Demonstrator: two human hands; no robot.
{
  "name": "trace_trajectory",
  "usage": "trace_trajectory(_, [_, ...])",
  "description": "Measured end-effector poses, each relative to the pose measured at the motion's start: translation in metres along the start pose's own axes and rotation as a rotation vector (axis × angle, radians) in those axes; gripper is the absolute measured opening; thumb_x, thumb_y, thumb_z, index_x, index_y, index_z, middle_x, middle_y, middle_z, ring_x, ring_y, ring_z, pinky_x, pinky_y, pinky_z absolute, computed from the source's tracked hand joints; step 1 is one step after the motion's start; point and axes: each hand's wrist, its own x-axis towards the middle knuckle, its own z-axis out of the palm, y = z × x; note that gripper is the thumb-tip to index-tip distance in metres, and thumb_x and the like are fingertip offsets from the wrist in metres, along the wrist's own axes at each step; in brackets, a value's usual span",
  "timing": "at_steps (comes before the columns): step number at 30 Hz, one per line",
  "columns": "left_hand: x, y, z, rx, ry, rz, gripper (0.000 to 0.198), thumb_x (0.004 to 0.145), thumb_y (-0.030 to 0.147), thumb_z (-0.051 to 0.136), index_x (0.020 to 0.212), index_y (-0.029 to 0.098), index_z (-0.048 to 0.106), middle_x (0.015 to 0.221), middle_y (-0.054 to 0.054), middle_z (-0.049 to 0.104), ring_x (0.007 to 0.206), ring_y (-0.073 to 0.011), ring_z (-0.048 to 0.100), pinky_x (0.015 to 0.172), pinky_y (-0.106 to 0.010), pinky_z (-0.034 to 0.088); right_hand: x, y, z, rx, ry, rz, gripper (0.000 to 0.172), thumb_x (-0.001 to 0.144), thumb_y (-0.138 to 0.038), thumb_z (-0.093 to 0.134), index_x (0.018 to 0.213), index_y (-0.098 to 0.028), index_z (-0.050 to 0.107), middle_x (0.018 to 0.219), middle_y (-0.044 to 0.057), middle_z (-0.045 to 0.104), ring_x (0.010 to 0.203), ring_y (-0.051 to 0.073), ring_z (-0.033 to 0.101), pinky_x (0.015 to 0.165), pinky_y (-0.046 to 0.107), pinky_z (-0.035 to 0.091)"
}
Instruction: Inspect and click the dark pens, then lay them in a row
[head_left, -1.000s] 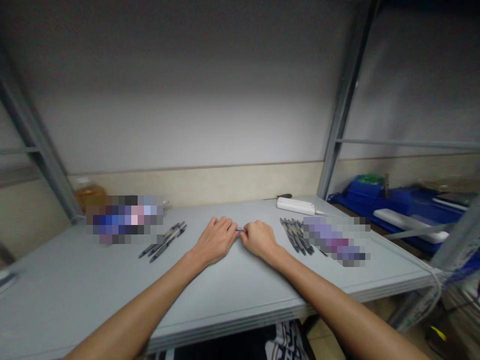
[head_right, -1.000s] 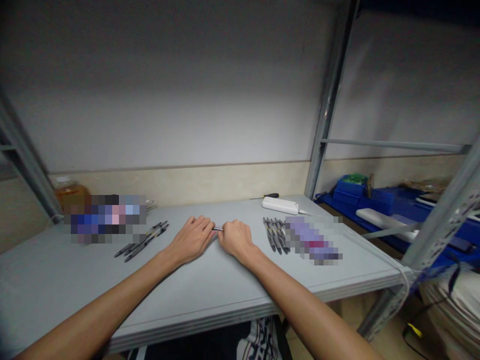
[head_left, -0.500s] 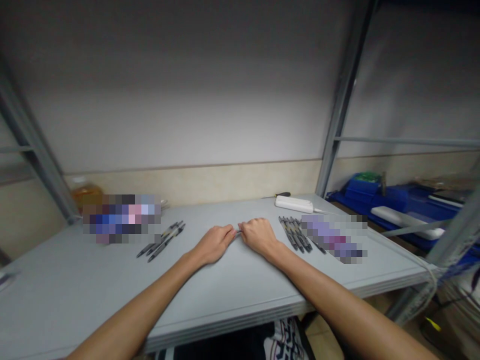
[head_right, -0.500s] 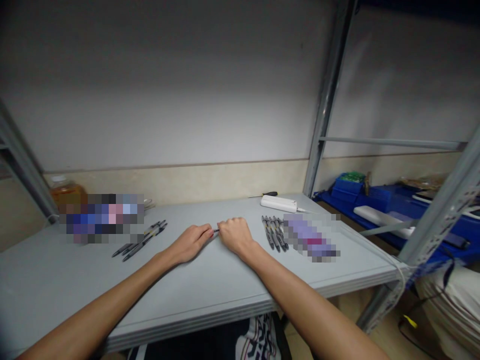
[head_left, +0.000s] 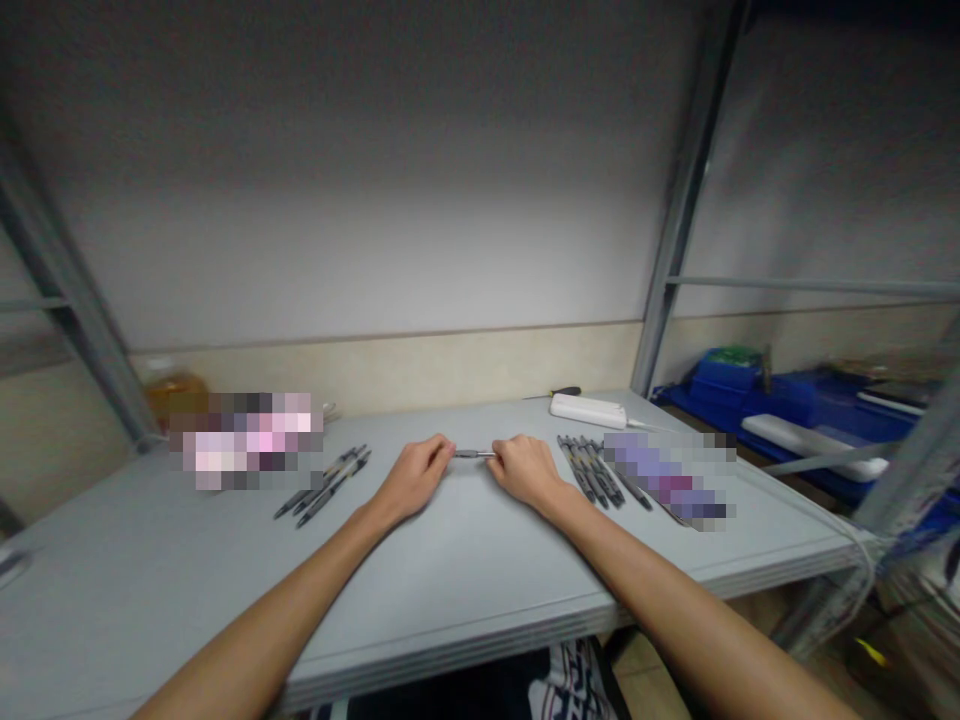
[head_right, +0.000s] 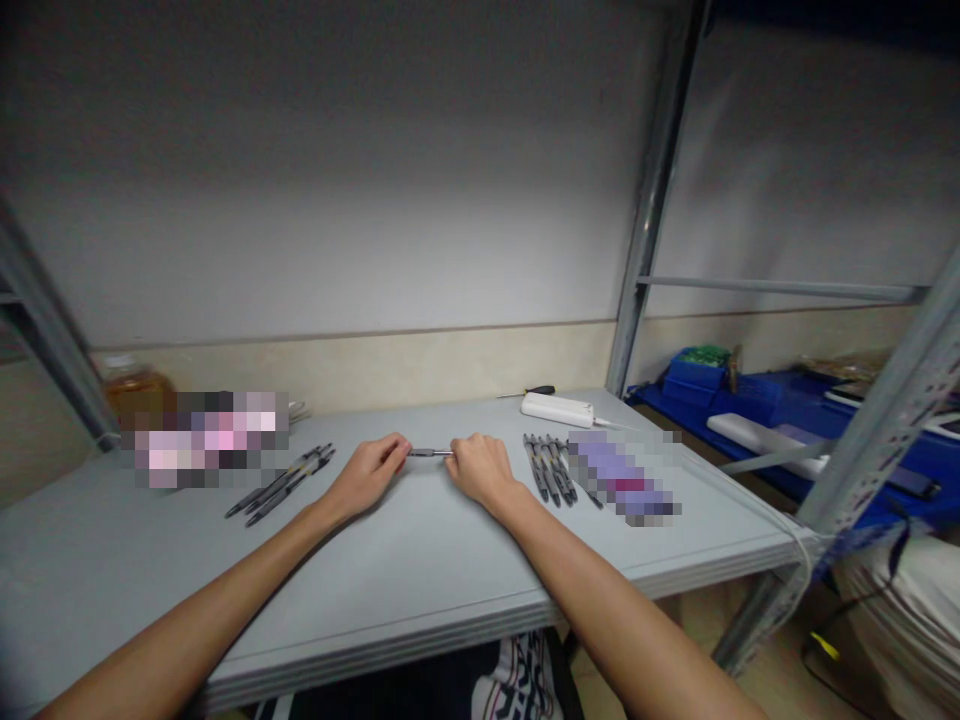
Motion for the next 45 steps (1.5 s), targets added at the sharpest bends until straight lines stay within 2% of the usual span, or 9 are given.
trace_trajectory(3, [0.001, -0.002, -0.004, -0.083, 0.036, 0.028, 0.023, 0.082, 0.035, 0.046, 0.089, 0.016, 0.056, 0.07, 0.0, 0.059, 0.064, -0.0132, 0.053, 0.061, -0.023, 0.039, 0.001, 0.005, 0.002, 0.063, 0.032, 0.006, 0.035, 0.087, -0.039, 0.039, 0.087, -0.016, 0.066, 0.081, 0.012, 0.067, 0.077, 0.022, 0.061, 0.063, 0.027, 0.036])
trace_trajectory(7, [0.003, -0.005, -0.006, -0.096, 0.06, 0.006, 0.018, 0.081, 0.03, 0.046, 0.083, 0.016, 0.057, 0.071, -0.002, 0.062, 0.067, -0.0143, 0.056, 0.066, -0.025, 0.041, 0.002, 0.013, 0.002, 0.307, 0.029, -0.106, 0.045, 0.086, -0.05, 0.037, 0.08, -0.015, 0.064, 0.074, 0.008, 0.065, 0.068, 0.016, 0.057, 0.06, 0.023, 0.033])
trace_trajectory(12, [0.003, -0.01, -0.007, -0.045, 0.109, -0.08, 0.03, 0.084, 0.036, 0.039, 0.068, 0.016, 0.055, 0.059, 0.001, 0.056, 0.052, -0.0123, 0.047, 0.054, -0.023, 0.034, 0.007, 0.019, 0.001, 0.631, 0.016, -0.208, 0.031, 0.088, -0.027, 0.04, 0.08, -0.012, 0.065, 0.074, 0.005, 0.064, 0.068, 0.013, 0.054, 0.062, 0.021, 0.035])
trace_trajectory(17, [0.003, -0.012, -0.007, -0.078, 0.099, -0.124, 0.042, 0.084, 0.044, 0.036, 0.053, 0.018, 0.049, 0.047, 0.003, 0.048, 0.046, -0.0114, 0.042, 0.05, -0.023, 0.03, 0.009, 0.02, 0.003, 0.757, 0.077, -0.229, 0.016, 0.078, -0.022, 0.055, 0.08, -0.012, 0.066, 0.077, 0.004, 0.063, 0.069, 0.012, 0.053, 0.065, 0.022, 0.038])
trace_trajectory(21, [0.003, -0.012, -0.005, -0.166, 0.099, -0.155, 0.043, 0.084, 0.047, 0.036, 0.057, 0.017, 0.052, 0.048, 0.003, 0.048, 0.047, -0.0114, 0.043, 0.05, -0.023, 0.032, 0.009, 0.021, 0.003, 0.78, 0.112, -0.198, 0.014, 0.075, -0.022, 0.058, 0.08, -0.012, 0.067, 0.078, 0.005, 0.065, 0.07, 0.012, 0.054, 0.067, 0.023, 0.039])
trace_trajectory(26, [0.003, -0.011, -0.002, -0.298, 0.103, -0.062, 0.03, 0.077, 0.038, 0.053, 0.097, 0.016, 0.055, 0.073, 0.0, 0.059, 0.067, -0.013, 0.055, 0.062, -0.023, 0.042, 0.01, 0.022, 0.004, 0.826, 0.103, -0.135, 0.018, 0.076, -0.026, 0.057, 0.081, -0.012, 0.067, 0.075, 0.004, 0.066, 0.066, 0.012, 0.055, 0.064, 0.022, 0.039])
trace_trajectory(31, [0.004, -0.017, -0.002, -0.291, 0.141, -0.098, 0.023, 0.076, 0.035, 0.054, 0.087, 0.015, 0.059, 0.075, -0.003, 0.061, 0.07, -0.0152, 0.058, 0.067, -0.027, 0.045, 0.013, 0.025, 0.009, 0.977, 0.037, -0.126, 0.027, 0.075, -0.036, 0.058, 0.084, -0.012, 0.066, 0.073, 0.003, 0.065, 0.059, 0.01, 0.053, 0.056, 0.02, 0.039])
trace_trajectory(37, [0.007, -0.021, -0.005, -0.492, 0.199, -0.178, 0.03, 0.071, 0.041, 0.059, 0.084, 0.015, 0.057, 0.07, -0.002, 0.061, 0.068, -0.0152, 0.059, 0.065, -0.028, 0.046, 0.015, 0.027, 0.009, 1.191, -0.172, 0.032, 0.046, 0.081, -0.049, 0.044, 0.079, -0.009, 0.066, 0.049, -0.002, 0.052, 0.039, 0.006, 0.037, 0.041, 0.018, 0.026])
trace_trajectory(45, [0.008, -0.021, -0.006, -0.56, 0.197, -0.197, 0.032, 0.07, 0.046, 0.06, 0.072, 0.015, 0.057, 0.059, 0.0, 0.059, 0.056, -0.0109, 0.054, 0.06, -0.024, 0.043, 0.014, 0.025, 0.002, 1.354, -0.038, 0.013, 0.032, 0.062, -0.035, 0.07, 0.084, -0.013, 0.065, 0.062, -0.003, 0.055, 0.047, 0.006, 0.043, 0.046, 0.018, 0.033])
